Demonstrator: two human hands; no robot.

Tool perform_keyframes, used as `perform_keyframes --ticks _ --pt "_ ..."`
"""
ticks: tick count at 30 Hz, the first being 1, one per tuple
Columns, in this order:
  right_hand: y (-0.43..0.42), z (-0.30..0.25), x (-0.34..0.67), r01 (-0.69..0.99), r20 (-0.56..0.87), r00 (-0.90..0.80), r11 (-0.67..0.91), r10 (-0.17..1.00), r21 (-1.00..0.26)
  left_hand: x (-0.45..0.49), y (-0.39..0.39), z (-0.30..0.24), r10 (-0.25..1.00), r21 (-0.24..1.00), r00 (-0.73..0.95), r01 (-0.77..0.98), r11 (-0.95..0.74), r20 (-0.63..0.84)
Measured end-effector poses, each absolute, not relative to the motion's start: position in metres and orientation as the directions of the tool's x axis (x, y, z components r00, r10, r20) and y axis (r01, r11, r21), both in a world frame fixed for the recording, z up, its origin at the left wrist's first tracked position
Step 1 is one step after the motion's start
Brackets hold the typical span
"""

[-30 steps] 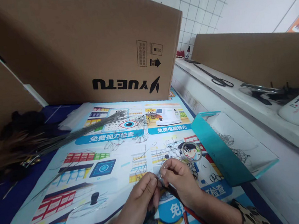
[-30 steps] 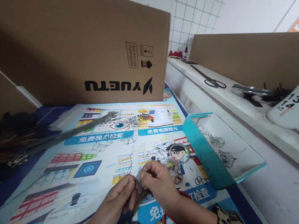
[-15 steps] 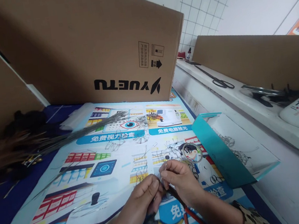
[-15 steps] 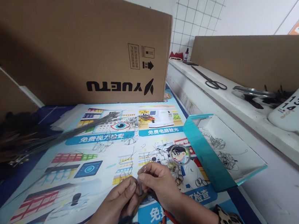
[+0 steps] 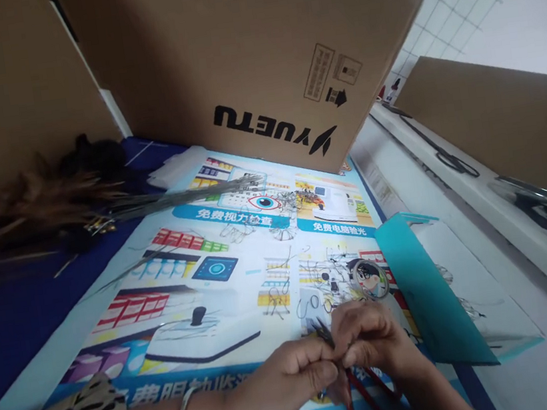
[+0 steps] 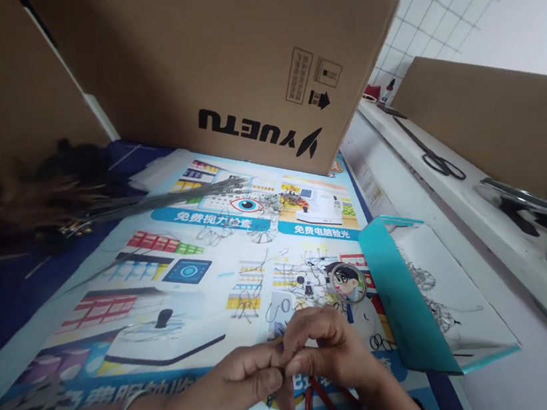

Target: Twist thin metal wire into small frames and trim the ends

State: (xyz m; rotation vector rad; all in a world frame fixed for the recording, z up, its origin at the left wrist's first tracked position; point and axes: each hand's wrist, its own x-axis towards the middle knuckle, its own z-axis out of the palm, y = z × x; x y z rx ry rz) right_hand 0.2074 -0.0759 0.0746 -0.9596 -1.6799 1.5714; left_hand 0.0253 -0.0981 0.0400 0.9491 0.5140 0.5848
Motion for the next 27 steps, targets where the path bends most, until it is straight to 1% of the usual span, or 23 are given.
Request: perform_keyframes --ticks 3,6,11,14,21,25,27 --pt "-0.077 0.078 0.206 0.144 -0.036 -0.559 0.054 0.828 -0.988 0.025 -0.099 0.036 0.657 0.84 0.724 -0.21 0.5 -0.209" --pt "-0.077 0.077 0.205 0.189 -0.044 -0.579 0.082 0.814 -0.979 0.025 -0.099 0.036 0.665 0.849 0.714 -0.197 0.489 -0.218" --pt "-0.075 0.075 0.204 0.22 0.025 -0.497 0.154 0.867 -0.963 0.026 -0.094 0.037 0.711 0.883 0.671 -0.182 0.433 -0.211" --pt "-0.074 0.073 0.203 0.237 0.04 -0.464 0.167 0.885 -0.957 0.026 -0.091 0.035 0.728 0.911 0.657 -0.152 0.382 -0.196" --pt "-0.074 0.066 0.205 0.179 0.147 -0.486 0.263 0.861 -0.948 0.024 -0.089 0.039 0.731 0.953 0.667 -0.11 0.284 -0.141" --pt "-0.074 0.066 0.205 0.189 0.163 -0.497 0.29 0.852 -0.938 0.022 -0.087 0.042 0.737 0.962 0.664 -0.101 0.254 -0.125" --pt "-0.074 0.067 0.205 0.18 0.16 -0.506 0.285 0.848 -0.941 0.022 -0.086 0.041 0.744 0.962 0.654 -0.089 0.259 -0.14"
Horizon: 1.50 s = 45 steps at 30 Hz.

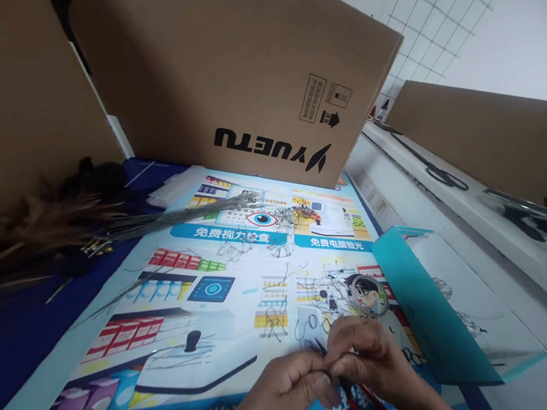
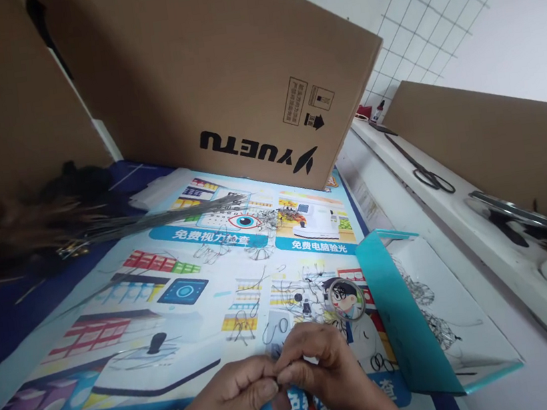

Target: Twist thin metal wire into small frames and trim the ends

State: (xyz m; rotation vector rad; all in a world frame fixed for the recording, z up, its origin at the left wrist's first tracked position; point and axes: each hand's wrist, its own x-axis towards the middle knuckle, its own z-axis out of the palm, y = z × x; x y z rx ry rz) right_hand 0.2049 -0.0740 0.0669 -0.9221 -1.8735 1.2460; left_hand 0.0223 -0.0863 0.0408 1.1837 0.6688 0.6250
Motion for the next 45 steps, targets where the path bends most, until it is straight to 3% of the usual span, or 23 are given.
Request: perform_keyframes --ticks 14,21,23,26,28,32,36,41,45 --pt "-0.077 0.07 0.209 0.258 0.164 -0.605 0.387 0.779 -0.885 0.026 -0.087 0.029 0.741 0.986 0.652 0.067 0.156 -0.161" --pt "-0.068 0.078 0.229 0.254 0.015 -0.754 0.312 0.657 -0.915 0.028 -0.09 0.025 0.683 0.972 0.704 0.05 0.228 -0.196" --pt "-0.06 0.076 0.238 0.31 0.01 -0.685 0.305 0.728 -0.9 0.029 -0.09 0.025 0.682 0.968 0.704 0.034 0.248 -0.199" --pt "-0.048 0.065 0.247 0.532 0.09 -0.396 0.308 0.914 -0.789 0.029 -0.09 0.027 0.671 0.969 0.714 0.044 0.243 -0.2" --pt "-0.041 0.054 0.249 0.675 0.155 -0.296 0.321 0.943 -0.664 0.029 -0.09 0.028 0.669 0.974 0.719 0.055 0.219 -0.191" --pt "-0.033 0.037 0.241 0.79 0.172 -0.35 0.389 0.921 -0.474 0.03 -0.091 0.029 0.659 0.98 0.734 0.038 0.197 -0.162" --pt "-0.027 0.032 0.227 0.816 0.117 -0.404 0.416 0.907 -0.402 0.03 -0.091 0.028 0.655 0.983 0.739 0.051 0.176 -0.155" --pt "-0.011 0.032 0.209 0.885 -0.005 -0.348 0.327 0.938 -0.331 0.03 -0.09 0.027 0.656 0.988 0.745 0.035 0.15 -0.126" --pt "0.005 0.031 0.197 0.949 -0.153 -0.277 0.245 0.949 -0.197 0.029 -0.089 0.024 0.652 0.988 0.749 0.023 0.151 -0.117"
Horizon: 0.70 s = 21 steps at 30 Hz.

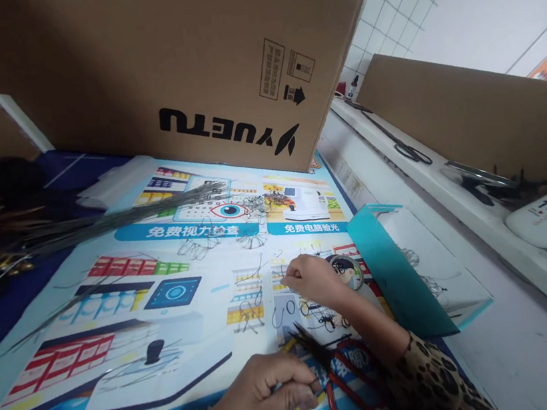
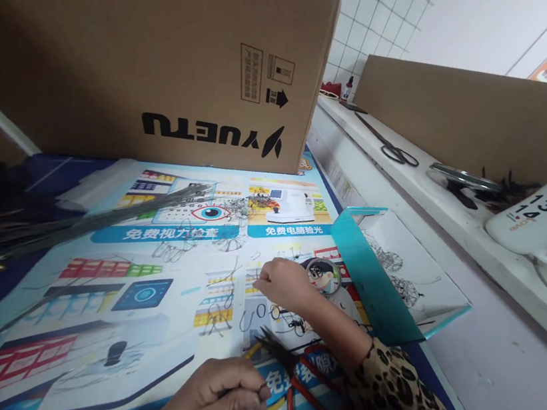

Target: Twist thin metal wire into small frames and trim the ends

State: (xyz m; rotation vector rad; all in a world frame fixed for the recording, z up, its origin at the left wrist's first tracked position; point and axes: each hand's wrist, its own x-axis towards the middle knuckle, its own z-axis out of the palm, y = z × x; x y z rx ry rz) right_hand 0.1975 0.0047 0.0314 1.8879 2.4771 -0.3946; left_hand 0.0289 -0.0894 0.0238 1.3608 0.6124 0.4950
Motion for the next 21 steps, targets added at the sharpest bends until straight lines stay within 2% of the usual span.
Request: perform_keyframes --ticks 3,6,14,18,21 --pt "0.011 0.031 0.192 0.97 -0.227 -0.243 0.23 0.943 -0.083 0.029 -0.089 0.022 0.655 0.989 0.747 0.034 0.141 -0.118" --pt "0.014 0.031 0.189 0.969 -0.248 -0.249 0.242 0.936 -0.058 0.028 -0.089 0.022 0.658 0.99 0.743 0.043 0.133 -0.121" --pt "0.016 0.044 0.212 0.951 -0.332 -0.301 0.257 0.894 -0.171 0.028 -0.089 0.028 0.656 0.982 0.74 0.036 0.187 -0.152" --pt "0.011 0.05 0.236 0.928 -0.231 -0.284 0.206 0.931 -0.311 0.028 -0.088 0.029 0.648 0.974 0.741 0.039 0.221 -0.177" --pt "0.005 0.05 0.241 0.923 -0.199 -0.26 0.183 0.945 -0.339 0.028 -0.088 0.028 0.648 0.977 0.743 0.035 0.213 -0.168"
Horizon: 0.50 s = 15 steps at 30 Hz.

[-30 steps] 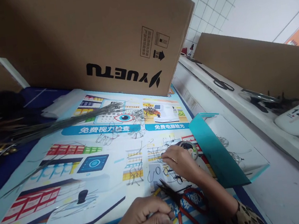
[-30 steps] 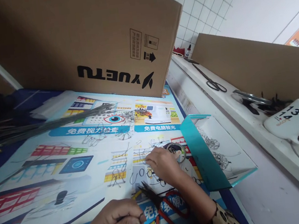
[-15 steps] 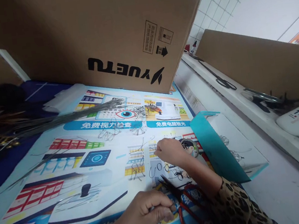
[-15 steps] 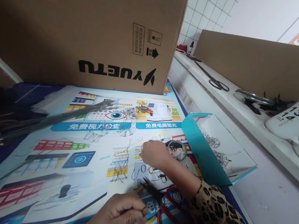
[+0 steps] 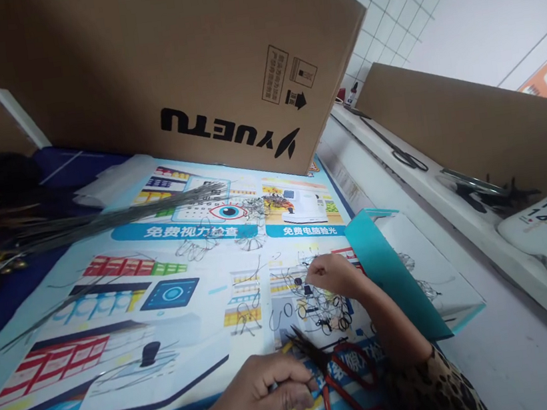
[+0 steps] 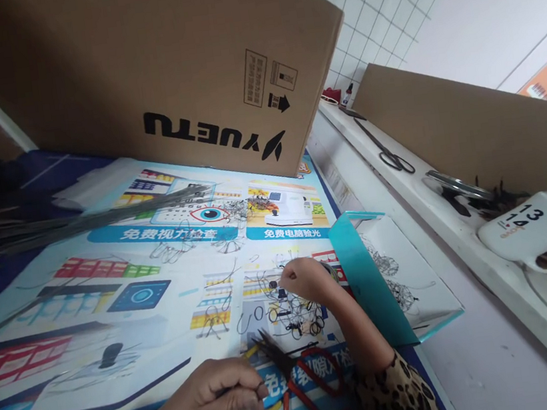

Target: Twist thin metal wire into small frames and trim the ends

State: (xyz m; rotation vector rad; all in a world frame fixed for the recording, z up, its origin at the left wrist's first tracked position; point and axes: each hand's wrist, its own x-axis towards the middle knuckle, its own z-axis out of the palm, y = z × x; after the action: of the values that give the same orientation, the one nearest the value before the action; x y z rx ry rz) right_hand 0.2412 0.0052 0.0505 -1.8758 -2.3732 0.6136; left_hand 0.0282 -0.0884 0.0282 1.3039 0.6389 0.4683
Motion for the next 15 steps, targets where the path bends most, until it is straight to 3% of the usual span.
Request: perform_keyframes --ticks 6,10,15 --pt "-0.009 0.055 0.225 0.885 -0.197 -0.418 0.348 0.887 -0.31 0.03 -0.087 0.027 0.643 0.976 0.744 0.055 0.209 -0.18" --pt "-0.009 0.059 0.224 0.926 -0.158 -0.352 0.319 0.922 -0.2 0.03 -0.088 0.025 0.644 0.977 0.746 0.038 0.212 -0.169" --pt "-0.001 0.045 0.22 0.934 -0.146 -0.312 0.275 0.939 -0.227 0.029 -0.089 0.024 0.647 0.979 0.747 0.027 0.201 -0.154"
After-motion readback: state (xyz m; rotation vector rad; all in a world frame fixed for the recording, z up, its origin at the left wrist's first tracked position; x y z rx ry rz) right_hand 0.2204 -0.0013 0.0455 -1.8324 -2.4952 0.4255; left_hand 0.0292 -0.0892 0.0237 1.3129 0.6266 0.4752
